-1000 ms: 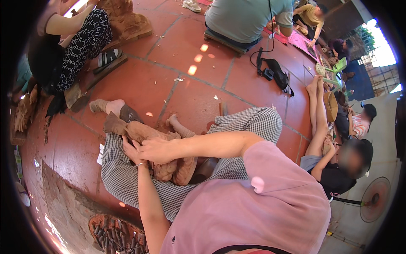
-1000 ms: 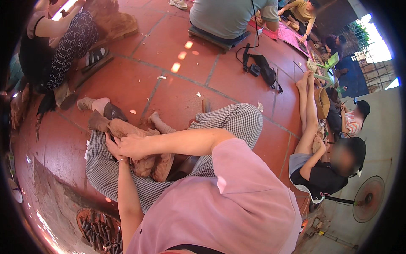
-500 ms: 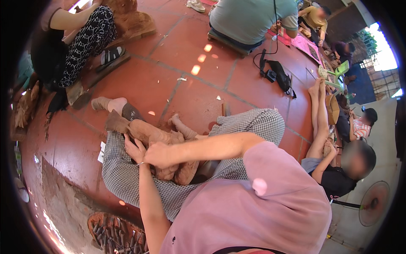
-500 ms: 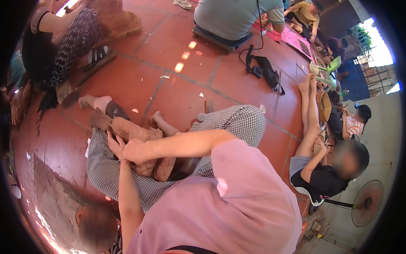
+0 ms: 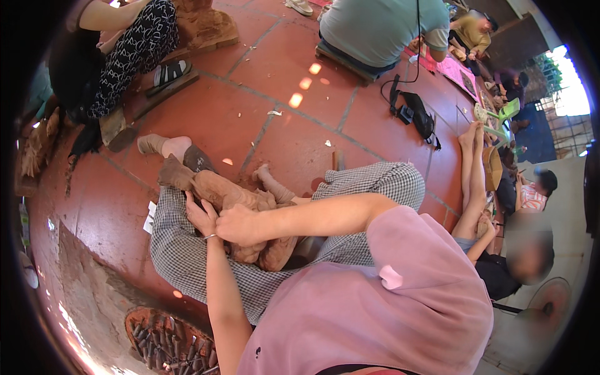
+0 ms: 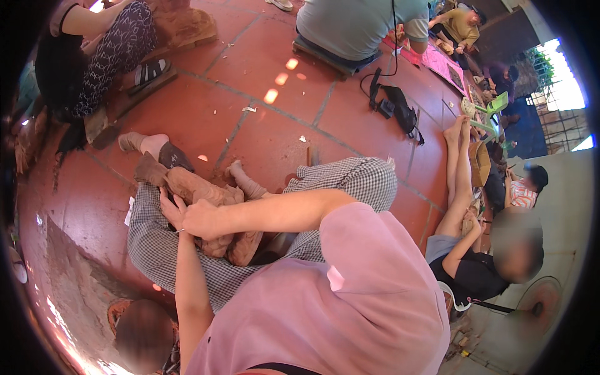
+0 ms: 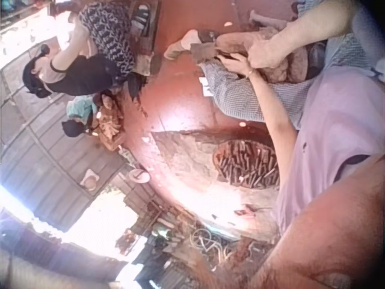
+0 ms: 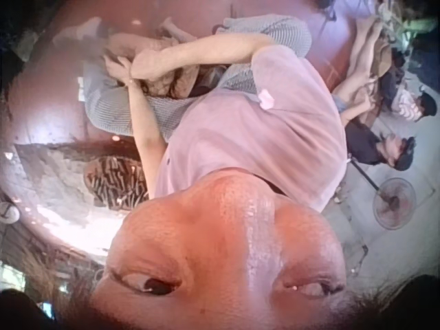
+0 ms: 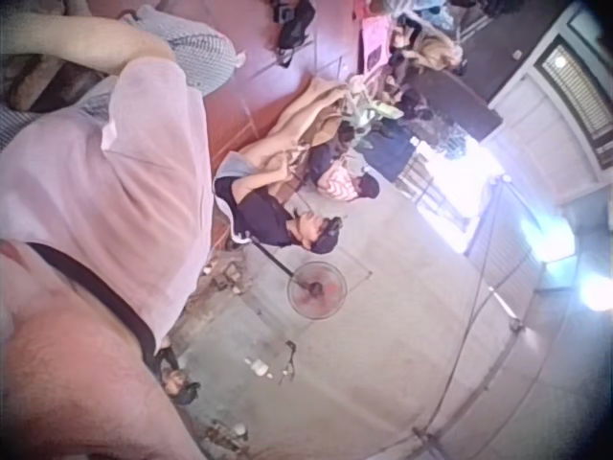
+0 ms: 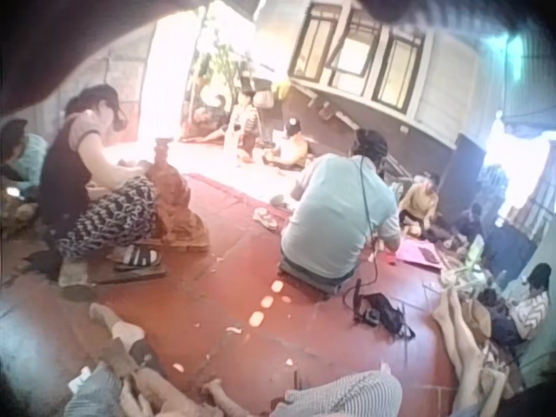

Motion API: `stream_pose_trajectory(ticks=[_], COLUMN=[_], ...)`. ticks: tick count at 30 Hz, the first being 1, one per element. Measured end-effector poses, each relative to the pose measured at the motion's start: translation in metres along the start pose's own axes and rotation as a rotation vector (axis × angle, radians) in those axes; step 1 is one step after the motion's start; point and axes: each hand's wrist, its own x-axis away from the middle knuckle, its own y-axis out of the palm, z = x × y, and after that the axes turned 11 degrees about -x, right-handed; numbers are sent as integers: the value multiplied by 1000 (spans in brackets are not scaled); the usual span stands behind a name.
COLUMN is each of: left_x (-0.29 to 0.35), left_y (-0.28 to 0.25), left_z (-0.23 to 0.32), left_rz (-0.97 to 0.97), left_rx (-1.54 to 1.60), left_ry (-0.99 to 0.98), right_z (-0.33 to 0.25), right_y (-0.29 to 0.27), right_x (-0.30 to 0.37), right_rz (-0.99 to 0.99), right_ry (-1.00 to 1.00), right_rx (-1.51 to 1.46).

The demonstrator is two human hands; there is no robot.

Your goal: The person sits on the floor and carves a piece of wood using a chisel and mallet. They hold the wood steady with one hand while striking the chisel with the mallet to shape the material.

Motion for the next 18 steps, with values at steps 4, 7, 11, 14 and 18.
stream_pose_trajectory(ticks=[4, 7, 11, 14, 18], left_x=[-3, -2, -3, -4, 3], left_y=[-1, 6, -7, -7, -12], left_z=[-4, -11, 6, 12, 14], left_rz=[5, 47, 52, 12, 30], left_rx=[48, 20, 42, 95, 33], left_ry=[23, 46, 4, -34, -33], right_z=[-8, 2, -7, -7, -5], right_y=[27, 15, 14, 25, -2], right_x=[-3, 2, 0, -1, 7], right_rz=[275, 203, 171, 250, 71], right_ry=[-104, -108, -44, -87, -44], right_rx=[141, 17, 57, 130, -9])
